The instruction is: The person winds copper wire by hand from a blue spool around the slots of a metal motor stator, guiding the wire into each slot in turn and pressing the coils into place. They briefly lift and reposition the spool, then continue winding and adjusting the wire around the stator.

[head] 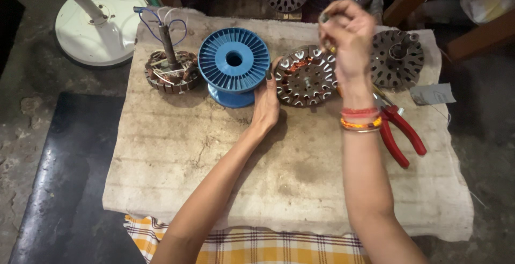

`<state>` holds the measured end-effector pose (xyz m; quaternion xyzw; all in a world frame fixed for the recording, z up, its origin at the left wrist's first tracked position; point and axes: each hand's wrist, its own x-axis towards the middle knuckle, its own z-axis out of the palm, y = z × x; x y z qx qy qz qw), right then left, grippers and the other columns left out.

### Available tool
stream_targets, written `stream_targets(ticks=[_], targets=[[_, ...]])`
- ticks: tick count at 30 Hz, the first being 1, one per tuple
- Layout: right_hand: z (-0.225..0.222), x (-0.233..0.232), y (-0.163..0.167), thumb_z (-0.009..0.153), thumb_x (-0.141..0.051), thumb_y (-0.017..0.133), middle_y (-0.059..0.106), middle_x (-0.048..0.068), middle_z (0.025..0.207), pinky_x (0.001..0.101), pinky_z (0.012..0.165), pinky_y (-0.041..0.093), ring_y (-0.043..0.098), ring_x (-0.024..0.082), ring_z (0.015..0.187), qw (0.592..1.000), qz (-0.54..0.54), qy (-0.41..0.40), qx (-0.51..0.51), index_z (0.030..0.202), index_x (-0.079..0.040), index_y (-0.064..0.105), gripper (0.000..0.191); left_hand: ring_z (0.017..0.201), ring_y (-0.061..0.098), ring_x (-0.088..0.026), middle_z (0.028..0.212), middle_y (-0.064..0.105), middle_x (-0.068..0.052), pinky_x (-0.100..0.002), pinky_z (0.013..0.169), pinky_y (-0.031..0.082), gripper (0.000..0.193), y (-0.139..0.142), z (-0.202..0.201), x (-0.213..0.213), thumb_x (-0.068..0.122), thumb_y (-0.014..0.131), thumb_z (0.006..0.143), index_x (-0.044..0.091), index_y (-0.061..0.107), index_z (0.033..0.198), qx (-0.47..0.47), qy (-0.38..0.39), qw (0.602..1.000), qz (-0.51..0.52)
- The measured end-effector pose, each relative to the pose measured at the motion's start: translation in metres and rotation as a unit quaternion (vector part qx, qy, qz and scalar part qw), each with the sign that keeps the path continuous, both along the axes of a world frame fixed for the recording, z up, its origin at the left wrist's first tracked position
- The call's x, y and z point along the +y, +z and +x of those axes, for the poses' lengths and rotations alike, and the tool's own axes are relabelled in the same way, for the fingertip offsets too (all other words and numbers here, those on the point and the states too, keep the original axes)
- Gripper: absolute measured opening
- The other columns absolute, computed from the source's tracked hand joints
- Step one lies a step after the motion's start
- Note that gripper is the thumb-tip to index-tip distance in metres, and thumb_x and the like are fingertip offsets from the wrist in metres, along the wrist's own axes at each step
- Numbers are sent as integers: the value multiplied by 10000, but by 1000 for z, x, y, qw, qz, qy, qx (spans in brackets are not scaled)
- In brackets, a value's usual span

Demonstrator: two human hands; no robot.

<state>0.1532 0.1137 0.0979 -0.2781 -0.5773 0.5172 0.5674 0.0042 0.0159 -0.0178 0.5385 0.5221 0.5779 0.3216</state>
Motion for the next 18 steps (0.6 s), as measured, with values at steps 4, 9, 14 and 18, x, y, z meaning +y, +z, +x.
stream_targets(ticks=[4,9,14,18], targets=[[12,-3,13,1019,79,625,705,107,839,252,584,551,647,142,677,997,64,-35,-23,1043,3,679,96,1453,435,-409,1507,495,-254,-479,1238,275,870,-2,0,-1,713,88,1033,83,446,1515,-4,0,1000,1],[-2,-8,18,1041,36,649,735,131,922,322,713,675,739,192,771,996,81,37,4,1075,14,664,43,1464,384,-419,1526,454,-258,-470,1241,232,849,-4,-3,0,665,56,1053,68,423,1531,19,2,1000,1],[-30,-16,8,1047,41,636,740,118,955,313,780,678,749,167,834,993,73,89,-18,1088,13,629,50,1481,395,-406,1543,460,-253,-450,1249,252,850,-6,-5,0,669,95,1054,47,416,1536,4,-5,1000,5],[-44,-21,7,1053,60,632,736,105,969,279,800,665,744,137,850,991,69,103,-40,1095,28,617,54,1493,356,-408,1578,420,-254,-446,1243,230,871,-6,-5,-1,688,101,1036,50,399,1549,-15,-10,999,-29]])
